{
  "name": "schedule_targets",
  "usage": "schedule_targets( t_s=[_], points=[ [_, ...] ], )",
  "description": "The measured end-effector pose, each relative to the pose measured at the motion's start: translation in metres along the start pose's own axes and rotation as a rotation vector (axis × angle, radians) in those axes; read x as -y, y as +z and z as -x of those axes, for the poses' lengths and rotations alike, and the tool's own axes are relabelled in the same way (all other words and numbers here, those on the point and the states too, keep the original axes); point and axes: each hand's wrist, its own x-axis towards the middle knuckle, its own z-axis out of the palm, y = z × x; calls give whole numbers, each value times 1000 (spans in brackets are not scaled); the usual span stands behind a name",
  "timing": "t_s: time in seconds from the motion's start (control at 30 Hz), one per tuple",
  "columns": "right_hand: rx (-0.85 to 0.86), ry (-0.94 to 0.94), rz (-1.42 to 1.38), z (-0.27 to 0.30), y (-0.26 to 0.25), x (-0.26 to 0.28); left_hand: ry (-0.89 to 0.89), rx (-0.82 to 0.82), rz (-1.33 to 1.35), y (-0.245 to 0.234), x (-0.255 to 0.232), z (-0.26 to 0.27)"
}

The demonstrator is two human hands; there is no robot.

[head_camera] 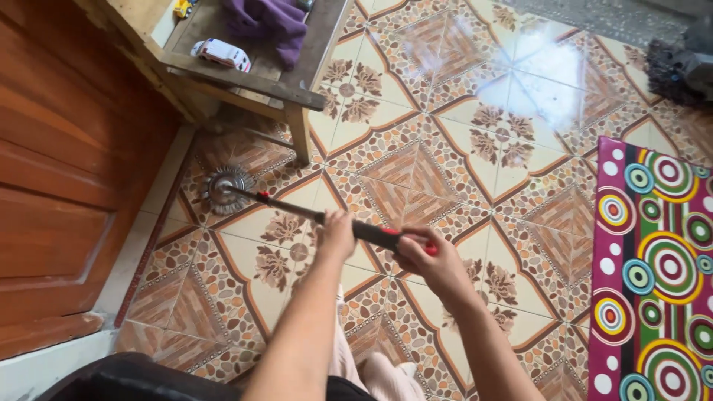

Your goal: The recorder uses a spin mop to clean a tiled floor area.

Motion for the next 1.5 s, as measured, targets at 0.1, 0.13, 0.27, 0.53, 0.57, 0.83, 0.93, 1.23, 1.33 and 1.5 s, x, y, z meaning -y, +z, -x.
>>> schedule_targets(
  t_s=[0.1,0.13,0.27,0.53,0.57,0.83,0.93,1.23,1.33,1.5],
  points=[
    [-67,-11,-64,11,-65,-41,111,-34,10,62,-32,-2],
    [-70,-7,-62,24,-88,-45,111,-30,13,48,-67,23],
    [-217,-79,-71,68,-195,-76,148,67,87,78,-176,77],
    [-601,-408,-61,160,-315,-71,425,-21,225,133,-328,149],
    [-635,-476,-63,167,-314,-66,421,58,211,131,-337,154],
    [-608,-733,-570,137,-232,-19,441,29,342,112,-311,141],
    [-433,-822,-561,101,-229,-15,416,83,318,82,-291,123],
    [-258,-717,-580,23,-96,33,274,-40,286,-4,-157,78],
    [-134,-727,-597,-3,-45,22,291,-286,261,-12,-93,66],
    [-31,-498,-566,-1,30,-1,265,-263,334,-35,-9,81]
  ],
)
